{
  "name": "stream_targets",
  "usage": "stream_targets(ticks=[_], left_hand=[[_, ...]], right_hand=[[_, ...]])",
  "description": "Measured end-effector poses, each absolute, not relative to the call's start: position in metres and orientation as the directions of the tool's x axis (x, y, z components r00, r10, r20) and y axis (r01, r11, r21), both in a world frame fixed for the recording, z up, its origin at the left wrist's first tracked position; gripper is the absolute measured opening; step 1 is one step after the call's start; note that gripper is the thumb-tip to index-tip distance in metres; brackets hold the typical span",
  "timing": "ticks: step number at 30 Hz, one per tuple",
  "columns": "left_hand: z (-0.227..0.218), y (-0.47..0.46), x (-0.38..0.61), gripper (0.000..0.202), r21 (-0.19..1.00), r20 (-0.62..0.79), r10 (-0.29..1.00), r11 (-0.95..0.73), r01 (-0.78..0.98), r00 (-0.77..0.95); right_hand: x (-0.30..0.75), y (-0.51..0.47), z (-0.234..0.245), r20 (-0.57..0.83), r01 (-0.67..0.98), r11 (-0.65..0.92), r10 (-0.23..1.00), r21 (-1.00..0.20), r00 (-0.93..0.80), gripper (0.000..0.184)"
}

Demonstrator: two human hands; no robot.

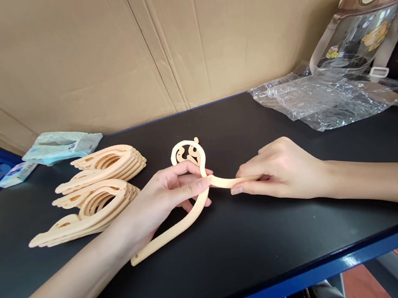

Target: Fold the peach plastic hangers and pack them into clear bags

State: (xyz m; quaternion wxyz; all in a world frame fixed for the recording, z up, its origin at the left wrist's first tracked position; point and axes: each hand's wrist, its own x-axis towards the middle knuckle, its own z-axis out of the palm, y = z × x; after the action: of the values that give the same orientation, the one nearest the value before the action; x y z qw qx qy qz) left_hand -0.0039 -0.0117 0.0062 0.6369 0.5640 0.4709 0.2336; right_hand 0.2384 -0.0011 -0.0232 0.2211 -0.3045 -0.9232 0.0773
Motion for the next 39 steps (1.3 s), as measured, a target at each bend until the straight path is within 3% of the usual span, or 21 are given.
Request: stream_targets(ticks=[7,14,20,26,30,34,39], left_hand=[[0.006,-0.014,-0.003,0.015,0.926,-0.352,0.825,0.239,0.292,0.442],[0.005,-0.013,-0.002,0.016,0.917,-0.358,0.831,0.227,0.328,0.426],[0.005,-0.012,-0.002,0.028,0.916,-0.363,0.813,0.22,0.337,0.455],[0.004,-0.015,0.0,0.025,0.915,-0.339,0.795,0.155,0.372,0.503],[0.002,-0.014,0.002,0.018,0.915,-0.309,0.783,0.089,0.394,0.54],[0.002,-0.013,0.002,0.018,0.899,-0.28,0.778,0.006,0.438,0.563],[0.002,-0.016,0.002,0.023,0.858,-0.195,0.763,-0.172,0.484,0.617]], right_hand=[[0.238,0.004,-0.024,0.405,0.584,0.775,0.627,-0.24,-0.665,0.047],[0.238,0.01,-0.023,0.512,0.537,0.81,0.573,-0.234,-0.641,0.038],[0.237,0.009,-0.02,0.596,0.549,0.829,0.494,-0.104,-0.633,0.037],[0.238,0.011,-0.018,0.661,0.61,0.793,0.458,0.0,-0.595,0.036],[0.239,0.012,-0.018,0.639,0.621,0.784,0.478,-0.001,-0.603,0.039],[0.237,0.01,-0.019,0.589,0.533,0.846,0.423,0.014,-0.688,0.03],[0.236,0.008,-0.021,0.494,0.422,0.907,0.368,-0.004,-0.788,0.031]])
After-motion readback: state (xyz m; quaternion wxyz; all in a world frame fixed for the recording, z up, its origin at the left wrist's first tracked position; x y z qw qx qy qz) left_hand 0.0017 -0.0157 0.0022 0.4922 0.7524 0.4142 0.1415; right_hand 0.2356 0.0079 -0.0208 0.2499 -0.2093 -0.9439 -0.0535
